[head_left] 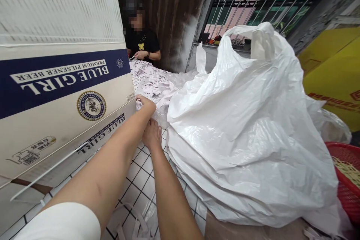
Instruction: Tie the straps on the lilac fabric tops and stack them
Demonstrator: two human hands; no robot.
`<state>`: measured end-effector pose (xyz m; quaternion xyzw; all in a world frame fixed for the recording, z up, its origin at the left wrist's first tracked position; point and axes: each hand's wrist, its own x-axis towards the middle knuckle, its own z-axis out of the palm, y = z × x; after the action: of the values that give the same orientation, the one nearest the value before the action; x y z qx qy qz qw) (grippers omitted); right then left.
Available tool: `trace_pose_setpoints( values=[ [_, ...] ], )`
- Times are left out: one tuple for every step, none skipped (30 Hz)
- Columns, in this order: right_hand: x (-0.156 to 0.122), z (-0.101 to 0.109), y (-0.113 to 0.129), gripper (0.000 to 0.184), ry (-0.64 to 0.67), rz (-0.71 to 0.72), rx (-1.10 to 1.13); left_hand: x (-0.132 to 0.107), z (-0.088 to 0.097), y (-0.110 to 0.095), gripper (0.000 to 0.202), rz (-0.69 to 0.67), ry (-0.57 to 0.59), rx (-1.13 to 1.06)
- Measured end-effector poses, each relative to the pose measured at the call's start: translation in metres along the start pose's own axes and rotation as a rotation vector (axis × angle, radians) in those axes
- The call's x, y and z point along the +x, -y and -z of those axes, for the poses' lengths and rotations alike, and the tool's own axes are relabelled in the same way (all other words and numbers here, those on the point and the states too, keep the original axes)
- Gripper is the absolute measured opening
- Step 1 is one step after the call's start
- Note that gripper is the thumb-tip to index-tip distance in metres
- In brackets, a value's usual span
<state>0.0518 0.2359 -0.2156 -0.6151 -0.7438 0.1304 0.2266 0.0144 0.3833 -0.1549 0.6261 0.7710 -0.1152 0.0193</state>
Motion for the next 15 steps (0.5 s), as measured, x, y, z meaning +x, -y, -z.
trace_pose_setpoints(
  values=[
    [0.000, -0.001, -0.001, 0.043, -0.014, 0.007, 0.017, -0.002, -0.001, 0.003, 0.055, -0.002, 0.009, 0.019],
    [0.000, -0.002, -0.001, 0.044, -0.028, 0.015, 0.034, -0.003, -0.002, 0.007, 0.053, -0.008, 0.019, 0.031],
    [0.000, -0.003, -0.002, 0.044, -0.038, 0.022, 0.048, -0.005, -0.003, 0.010, 0.051, -0.019, 0.029, 0.039],
    [0.000, -0.004, -0.002, 0.044, -0.044, 0.027, 0.059, -0.007, -0.003, 0.014, 0.049, -0.032, 0.034, 0.043],
    [0.000, -0.004, -0.002, 0.044, -0.048, 0.031, 0.067, -0.009, -0.003, 0.016, 0.047, -0.048, 0.031, 0.043],
    [0.000, -0.004, -0.002, 0.044, -0.051, 0.033, 0.072, -0.011, -0.001, 0.018, 0.046, -0.065, 0.022, 0.041],
    [0.000, -0.005, -0.002, 0.044, -0.054, 0.031, 0.074, -0.013, 0.002, 0.018, 0.045, -0.082, 0.006, 0.035],
    [0.000, -0.005, -0.002, 0.044, -0.057, 0.028, 0.076, -0.015, 0.005, 0.018, 0.043, -0.100, -0.013, 0.026],
    [0.000, -0.004, -0.002, 0.044, -0.060, 0.021, 0.077, -0.019, 0.009, 0.017, 0.041, -0.119, -0.034, 0.013],
    [0.001, -0.004, -0.002, 0.045, -0.062, 0.011, 0.076, -0.025, 0.012, 0.015, 0.040, -0.142, -0.056, -0.002],
    [0.001, -0.004, -0.002, 0.045, -0.062, 0.000, 0.073, -0.032, 0.014, 0.014, 0.038, -0.170, -0.078, -0.019],
    [0.002, -0.004, -0.003, 0.044, -0.057, -0.010, 0.067, -0.042, 0.015, 0.013, 0.037, -0.202, -0.101, -0.038],
    [0.003, -0.005, -0.004, 0.043, -0.045, -0.016, 0.059, -0.055, 0.013, 0.013, 0.035, -0.240, -0.124, -0.057],
    [0.003, -0.006, -0.005, 0.042, -0.032, -0.021, 0.048, -0.070, 0.010, 0.014, 0.032, -0.279, -0.148, -0.076],
    [0.004, -0.007, -0.007, 0.040, -0.022, -0.026, 0.042, -0.087, 0.005, 0.016, 0.029, -0.320, -0.171, -0.094]
  ],
)
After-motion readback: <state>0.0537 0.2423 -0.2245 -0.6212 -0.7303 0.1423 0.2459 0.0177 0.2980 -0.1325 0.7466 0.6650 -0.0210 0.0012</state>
